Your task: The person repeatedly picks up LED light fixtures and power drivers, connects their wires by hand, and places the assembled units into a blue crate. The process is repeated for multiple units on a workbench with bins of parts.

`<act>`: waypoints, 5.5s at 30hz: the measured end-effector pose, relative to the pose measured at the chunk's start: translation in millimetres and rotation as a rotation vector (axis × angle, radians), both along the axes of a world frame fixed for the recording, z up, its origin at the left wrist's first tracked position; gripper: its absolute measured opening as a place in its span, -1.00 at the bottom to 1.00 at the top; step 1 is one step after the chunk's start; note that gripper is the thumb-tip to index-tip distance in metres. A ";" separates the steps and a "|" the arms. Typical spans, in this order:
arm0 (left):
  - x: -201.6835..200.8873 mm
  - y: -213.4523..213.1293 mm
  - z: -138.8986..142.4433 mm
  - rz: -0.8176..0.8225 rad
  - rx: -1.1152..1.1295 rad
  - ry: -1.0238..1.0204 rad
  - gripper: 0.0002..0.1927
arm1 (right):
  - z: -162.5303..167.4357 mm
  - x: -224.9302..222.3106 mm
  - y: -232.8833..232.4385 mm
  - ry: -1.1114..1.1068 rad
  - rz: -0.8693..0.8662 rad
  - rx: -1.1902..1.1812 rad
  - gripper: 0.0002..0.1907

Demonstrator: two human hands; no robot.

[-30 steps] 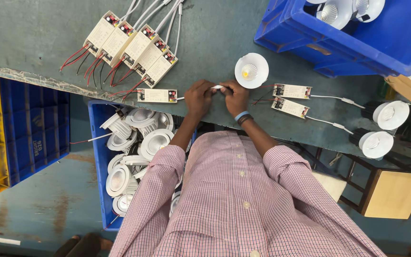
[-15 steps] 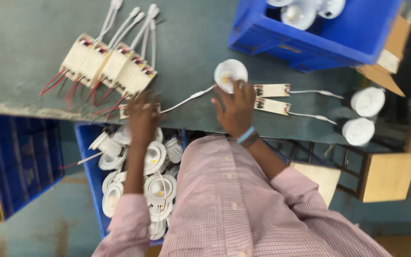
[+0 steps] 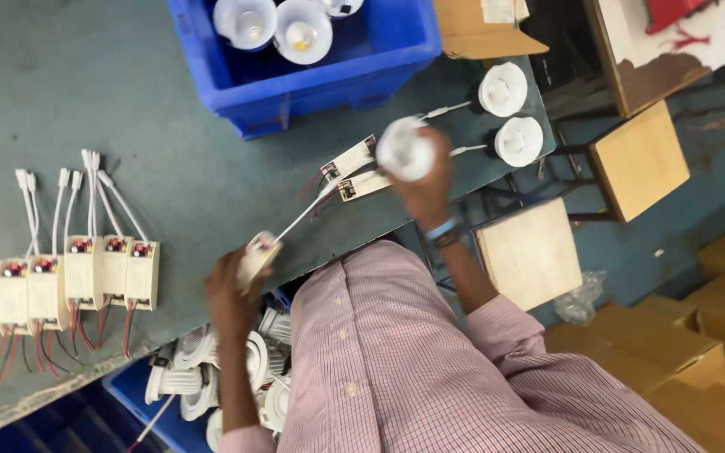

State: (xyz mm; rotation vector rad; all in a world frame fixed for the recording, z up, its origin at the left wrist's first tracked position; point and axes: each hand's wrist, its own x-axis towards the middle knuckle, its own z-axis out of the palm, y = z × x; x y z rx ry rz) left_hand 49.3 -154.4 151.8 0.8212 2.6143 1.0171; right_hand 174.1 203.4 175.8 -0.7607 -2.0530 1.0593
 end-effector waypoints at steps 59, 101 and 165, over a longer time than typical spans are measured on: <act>4.2 82.6 -6.9 0.493 1.268 -0.814 -0.53 | 87.7 -143.8 -84.8 -0.382 0.913 0.370 -0.06; -47.8 60.4 -105.8 0.165 -0.132 0.243 -0.56 | -89.6 -135.5 -122.1 -0.319 1.074 0.057 -0.81; 3.8 71.7 -107.3 0.650 0.275 -0.006 -0.90 | -165.8 -122.9 -125.8 -0.242 0.843 -0.479 -0.82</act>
